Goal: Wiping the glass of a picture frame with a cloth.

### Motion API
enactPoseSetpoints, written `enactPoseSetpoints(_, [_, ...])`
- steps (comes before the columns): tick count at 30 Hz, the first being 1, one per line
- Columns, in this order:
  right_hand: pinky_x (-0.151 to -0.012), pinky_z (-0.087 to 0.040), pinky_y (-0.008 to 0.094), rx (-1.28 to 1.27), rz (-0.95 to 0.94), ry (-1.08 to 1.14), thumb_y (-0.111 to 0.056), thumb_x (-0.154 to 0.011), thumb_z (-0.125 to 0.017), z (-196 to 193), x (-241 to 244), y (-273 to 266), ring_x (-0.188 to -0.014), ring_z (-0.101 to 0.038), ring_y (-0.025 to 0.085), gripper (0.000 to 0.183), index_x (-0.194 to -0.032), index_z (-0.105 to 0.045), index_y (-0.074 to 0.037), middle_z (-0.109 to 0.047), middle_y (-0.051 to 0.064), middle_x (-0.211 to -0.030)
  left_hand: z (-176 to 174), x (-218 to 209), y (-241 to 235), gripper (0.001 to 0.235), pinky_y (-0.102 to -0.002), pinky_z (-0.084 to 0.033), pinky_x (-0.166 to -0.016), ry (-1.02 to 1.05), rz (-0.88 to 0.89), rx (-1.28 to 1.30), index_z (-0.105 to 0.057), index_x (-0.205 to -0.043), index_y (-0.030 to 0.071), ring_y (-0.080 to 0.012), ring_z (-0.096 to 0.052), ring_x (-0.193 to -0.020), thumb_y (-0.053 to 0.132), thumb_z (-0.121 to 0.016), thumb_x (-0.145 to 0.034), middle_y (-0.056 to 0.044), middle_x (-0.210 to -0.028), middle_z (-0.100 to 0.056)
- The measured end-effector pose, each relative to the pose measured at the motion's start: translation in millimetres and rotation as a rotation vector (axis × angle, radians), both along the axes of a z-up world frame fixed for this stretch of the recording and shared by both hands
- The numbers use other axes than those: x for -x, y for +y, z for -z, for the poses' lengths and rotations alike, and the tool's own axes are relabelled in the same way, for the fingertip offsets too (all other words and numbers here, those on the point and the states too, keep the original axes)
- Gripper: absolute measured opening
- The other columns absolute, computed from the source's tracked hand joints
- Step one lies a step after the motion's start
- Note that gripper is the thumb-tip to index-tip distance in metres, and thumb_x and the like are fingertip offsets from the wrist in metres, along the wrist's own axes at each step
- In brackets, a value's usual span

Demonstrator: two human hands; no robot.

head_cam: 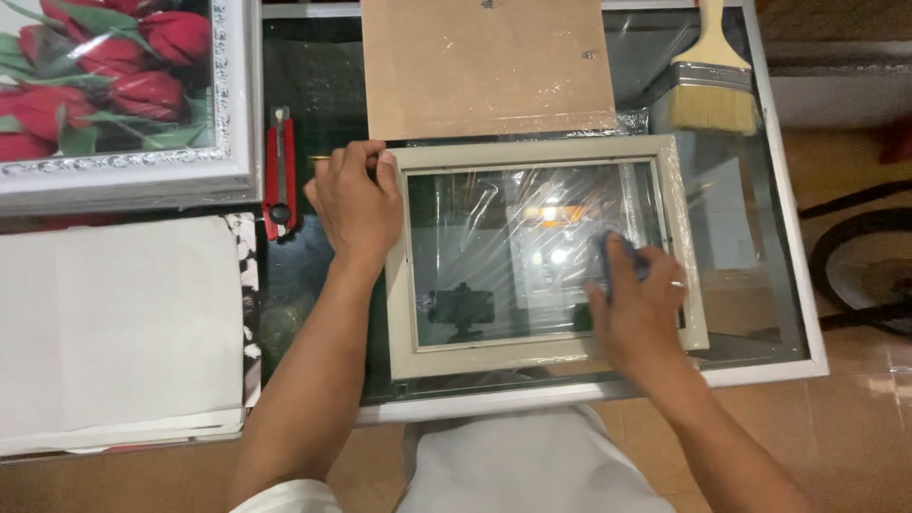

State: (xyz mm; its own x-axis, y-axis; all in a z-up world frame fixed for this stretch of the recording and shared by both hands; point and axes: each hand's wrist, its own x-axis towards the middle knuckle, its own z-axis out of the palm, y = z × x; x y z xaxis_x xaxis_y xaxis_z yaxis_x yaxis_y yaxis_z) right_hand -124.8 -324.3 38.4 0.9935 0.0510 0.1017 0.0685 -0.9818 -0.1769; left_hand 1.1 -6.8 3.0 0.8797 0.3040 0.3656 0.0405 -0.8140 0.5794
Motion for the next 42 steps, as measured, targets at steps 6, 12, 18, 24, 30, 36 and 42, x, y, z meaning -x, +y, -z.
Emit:
enactPoseSetpoints(6, [-0.108, -0.021, 0.067, -0.175, -0.415, 0.309, -0.028, -0.099, -0.057, -26, -22, 137, -0.129, -0.032, 0.063, 0.066, -0.157, -0.038, -0.002, -0.04, 0.036, -0.136, -2, 1, -2, 0.013, -0.046, -0.042, -0.097, 0.012, -0.01, 0.015, -0.068, -0.109, 0.025, -0.0246, -0.062, -0.1, 0.032, -0.069, -0.098, 0.003, -0.093, -0.064])
enactPoseSetpoints(12, [-0.103, -0.026, 0.064, -0.048, -0.254, 0.192, -0.025, -0.096, -0.056, -13, -52, 136, -0.128, -0.038, 0.054, 0.063, -0.156, -0.043, -0.011, -0.047, 0.028, -0.133, 0, -1, 4, 0.013, -0.046, -0.044, -0.094, 0.009, 0.019, 0.029, -0.07, -0.109, 0.025, -0.0247, -0.063, -0.098, 0.033, -0.068, -0.099, 0.004, -0.092, -0.064])
enactPoseSetpoints(18, [-0.094, -0.03, 0.066, 0.114, 0.149, 0.063, -0.026, -0.099, -0.059, -5, -66, 13, -0.118, -0.043, 0.057, 0.06, -0.154, -0.05, -0.005, -0.049, 0.033, -0.129, -6, 0, 2, 0.012, -0.045, -0.044, -0.094, 0.013, 0.002, 0.037, -0.071, -0.107, 0.024, -0.0245, -0.063, -0.098, 0.031, -0.069, -0.099, 0.003, -0.09, -0.065])
enactPoseSetpoints(24, [-0.088, -0.037, 0.06, -0.007, 0.101, 0.021, -0.024, -0.099, -0.061, -11, -72, 24, -0.108, -0.046, 0.054, 0.059, -0.151, -0.052, 0.002, -0.048, 0.027, -0.116, 2, -3, 1, 0.013, -0.046, -0.044, -0.092, -0.015, -0.006, 0.042, -0.072, -0.108, 0.027, -0.0243, -0.063, -0.098, 0.034, -0.071, -0.097, 0.004, -0.089, -0.064])
enactPoseSetpoints(30, [-0.091, -0.035, 0.062, -0.13, -0.316, 0.115, -0.026, -0.096, -0.059, -8, -69, 162, -0.109, -0.044, 0.054, 0.06, -0.15, -0.046, -0.004, -0.047, 0.025, -0.114, 5, -2, 4, 0.013, -0.046, -0.045, -0.092, -0.018, 0.002, 0.021, -0.072, -0.107, 0.028, -0.0242, -0.064, -0.097, 0.034, -0.072, -0.095, 0.004, -0.089, -0.065])
enactPoseSetpoints(36, [-0.086, -0.036, 0.059, -0.149, -0.284, 0.024, -0.024, -0.095, -0.061, -2, -87, 154, -0.106, -0.049, 0.048, 0.047, -0.141, -0.059, -0.014, -0.052, 0.021, -0.113, 7, -2, 6, 0.012, -0.045, -0.044, -0.093, 0.017, 0.003, 0.023, -0.073, -0.106, 0.026, -0.0243, -0.063, -0.097, 0.033, -0.073, -0.096, 0.004, -0.09, -0.065])
enactPoseSetpoints(42, [-0.084, -0.036, 0.058, 0.137, 0.022, -0.158, -0.024, -0.097, -0.063, 14, -97, -2, -0.102, -0.053, 0.047, 0.042, -0.137, -0.068, -0.017, -0.053, 0.018, -0.107, -2, -1, 1, 0.012, -0.046, -0.043, -0.094, 0.02, -0.003, 0.055, -0.072, -0.108, 0.025, -0.0241, -0.063, -0.098, 0.032, -0.073, -0.098, 0.003, -0.091, -0.065])
